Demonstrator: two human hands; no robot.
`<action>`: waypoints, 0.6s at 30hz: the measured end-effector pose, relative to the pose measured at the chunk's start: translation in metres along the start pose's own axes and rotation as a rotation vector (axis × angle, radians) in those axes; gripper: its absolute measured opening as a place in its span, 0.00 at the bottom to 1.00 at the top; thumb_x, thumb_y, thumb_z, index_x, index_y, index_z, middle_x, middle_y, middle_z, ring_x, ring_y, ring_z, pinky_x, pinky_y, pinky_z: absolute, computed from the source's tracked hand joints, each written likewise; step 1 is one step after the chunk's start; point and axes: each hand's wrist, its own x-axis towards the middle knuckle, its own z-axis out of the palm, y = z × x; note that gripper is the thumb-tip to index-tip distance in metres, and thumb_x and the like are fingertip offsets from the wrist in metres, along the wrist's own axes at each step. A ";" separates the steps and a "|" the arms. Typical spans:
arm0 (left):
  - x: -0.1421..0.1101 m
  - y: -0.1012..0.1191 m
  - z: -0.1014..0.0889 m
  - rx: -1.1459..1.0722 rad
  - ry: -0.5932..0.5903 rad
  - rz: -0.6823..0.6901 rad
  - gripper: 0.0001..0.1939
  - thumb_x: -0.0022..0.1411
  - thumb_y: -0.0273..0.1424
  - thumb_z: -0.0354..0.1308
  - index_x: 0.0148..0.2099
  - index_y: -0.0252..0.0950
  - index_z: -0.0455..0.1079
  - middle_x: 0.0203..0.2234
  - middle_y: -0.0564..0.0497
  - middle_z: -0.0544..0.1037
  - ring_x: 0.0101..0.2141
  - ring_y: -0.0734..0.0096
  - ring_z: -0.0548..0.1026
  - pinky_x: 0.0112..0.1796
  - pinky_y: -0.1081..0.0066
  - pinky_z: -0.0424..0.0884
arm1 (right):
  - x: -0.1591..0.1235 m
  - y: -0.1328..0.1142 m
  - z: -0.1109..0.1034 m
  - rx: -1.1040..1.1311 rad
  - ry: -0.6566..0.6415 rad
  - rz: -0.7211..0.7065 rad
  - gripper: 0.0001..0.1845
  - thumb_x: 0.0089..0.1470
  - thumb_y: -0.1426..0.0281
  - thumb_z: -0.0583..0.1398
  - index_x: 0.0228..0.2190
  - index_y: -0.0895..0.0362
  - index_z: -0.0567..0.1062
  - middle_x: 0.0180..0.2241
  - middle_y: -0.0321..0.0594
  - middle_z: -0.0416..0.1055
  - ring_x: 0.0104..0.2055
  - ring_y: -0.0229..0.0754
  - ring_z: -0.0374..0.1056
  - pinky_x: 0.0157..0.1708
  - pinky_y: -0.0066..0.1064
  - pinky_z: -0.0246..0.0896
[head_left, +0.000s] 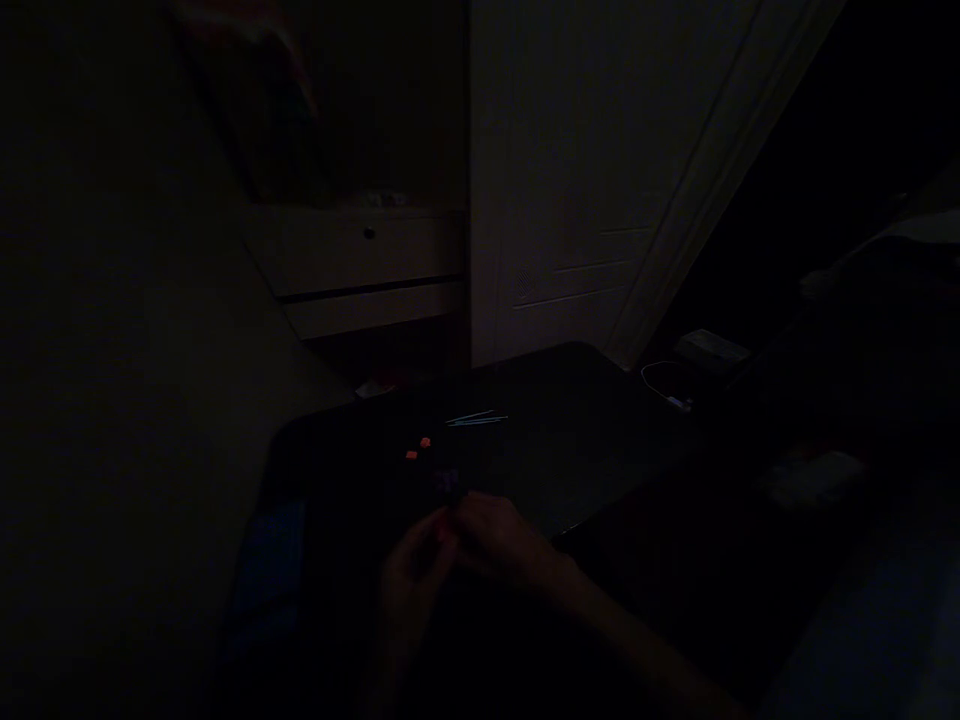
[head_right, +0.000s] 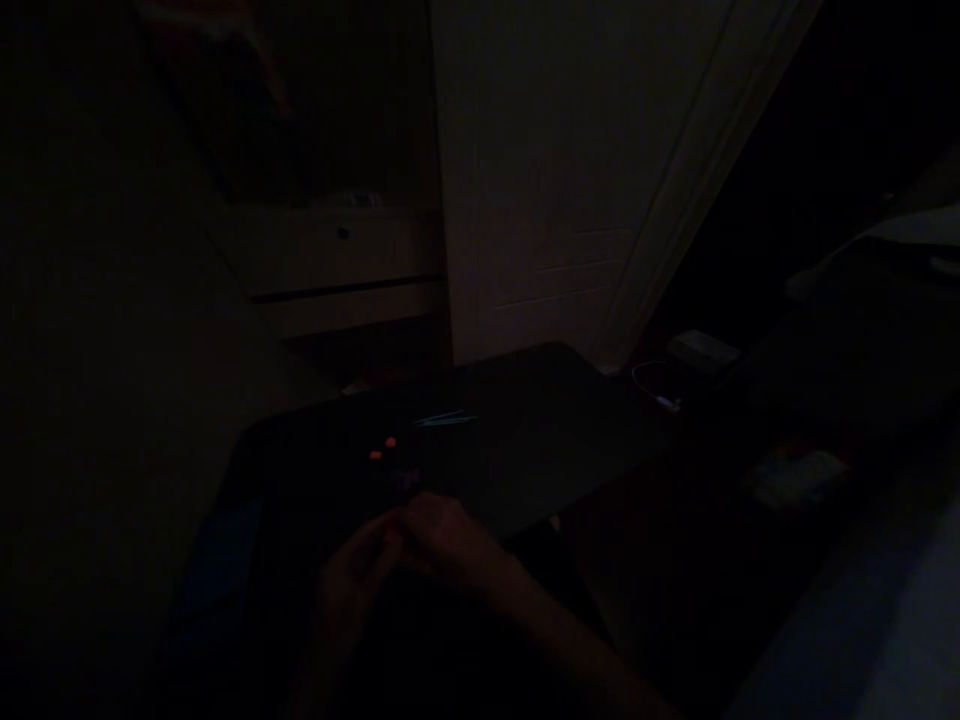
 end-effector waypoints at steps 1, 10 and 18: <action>0.000 -0.001 0.001 0.018 0.013 0.008 0.26 0.52 0.47 0.70 0.47 0.35 0.83 0.46 0.41 0.87 0.48 0.47 0.84 0.50 0.56 0.81 | -0.002 0.000 0.000 0.004 0.019 0.015 0.06 0.67 0.69 0.62 0.42 0.59 0.72 0.38 0.47 0.77 0.39 0.46 0.72 0.39 0.33 0.67; -0.001 0.005 0.002 0.108 -0.027 0.070 0.21 0.56 0.48 0.68 0.43 0.38 0.85 0.41 0.44 0.89 0.43 0.50 0.86 0.46 0.59 0.83 | -0.020 -0.002 -0.003 0.326 0.188 0.282 0.08 0.62 0.67 0.66 0.43 0.56 0.77 0.35 0.38 0.78 0.35 0.39 0.73 0.36 0.28 0.67; -0.002 0.014 -0.002 0.205 -0.045 0.100 0.26 0.61 0.55 0.60 0.40 0.36 0.81 0.31 0.46 0.86 0.31 0.58 0.83 0.34 0.66 0.79 | -0.011 -0.004 0.007 0.612 0.208 0.459 0.13 0.55 0.61 0.71 0.36 0.58 0.79 0.31 0.36 0.75 0.32 0.37 0.70 0.32 0.28 0.65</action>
